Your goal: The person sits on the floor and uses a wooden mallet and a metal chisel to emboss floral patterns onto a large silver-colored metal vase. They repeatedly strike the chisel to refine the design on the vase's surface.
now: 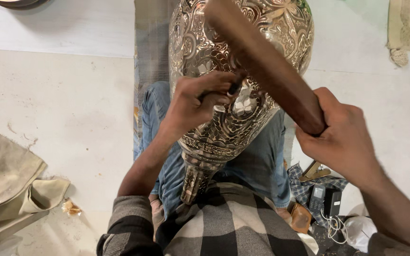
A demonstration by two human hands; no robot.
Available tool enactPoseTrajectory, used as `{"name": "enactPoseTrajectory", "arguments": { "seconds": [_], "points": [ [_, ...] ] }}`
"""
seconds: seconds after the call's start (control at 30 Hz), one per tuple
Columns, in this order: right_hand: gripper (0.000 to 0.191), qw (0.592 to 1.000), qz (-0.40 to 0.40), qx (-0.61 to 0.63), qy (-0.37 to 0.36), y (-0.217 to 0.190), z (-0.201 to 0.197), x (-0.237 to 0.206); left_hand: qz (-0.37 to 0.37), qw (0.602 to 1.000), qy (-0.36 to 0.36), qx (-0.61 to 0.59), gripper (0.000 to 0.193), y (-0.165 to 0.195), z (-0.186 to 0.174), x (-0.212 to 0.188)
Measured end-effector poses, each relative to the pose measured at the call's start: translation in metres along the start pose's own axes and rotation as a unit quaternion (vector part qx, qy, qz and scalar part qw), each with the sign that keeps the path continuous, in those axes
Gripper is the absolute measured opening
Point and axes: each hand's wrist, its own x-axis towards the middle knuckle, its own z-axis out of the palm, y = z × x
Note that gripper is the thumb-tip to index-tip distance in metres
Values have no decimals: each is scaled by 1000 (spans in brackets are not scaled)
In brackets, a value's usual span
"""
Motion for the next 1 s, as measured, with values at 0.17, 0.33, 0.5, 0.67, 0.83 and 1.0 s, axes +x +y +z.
{"name": "enactPoseTrajectory", "arguments": {
  "seconds": [0.17, 0.33, 0.5, 0.67, 0.83, 1.0],
  "points": [
    [36, 994, -44, 91, 30, 16, 12, 2, 26, 996, 65, 62, 40, 0, 1, -10],
    [51, 994, -37, 97, -24, 7, 1, 8, 36, 996, 49, 72, 43, 3, 2, -7],
    [56, 988, -119, 99, -29, -7, -11, 21, 60, 994, 30, 82, 44, 3, 1, -4],
    [39, 990, -124, 39, -51, -21, -29, 28, 14, 999, 18, 38, 45, -2, -1, -3],
    [34, 979, -153, -134, -19, -45, -30, 27, 44, 998, 10, 48, 56, -5, -1, -2],
    [37, 962, -76, -241, -100, -43, -30, 33, 35, 998, 2, 59, 56, -2, -2, 0]
  ]
}}
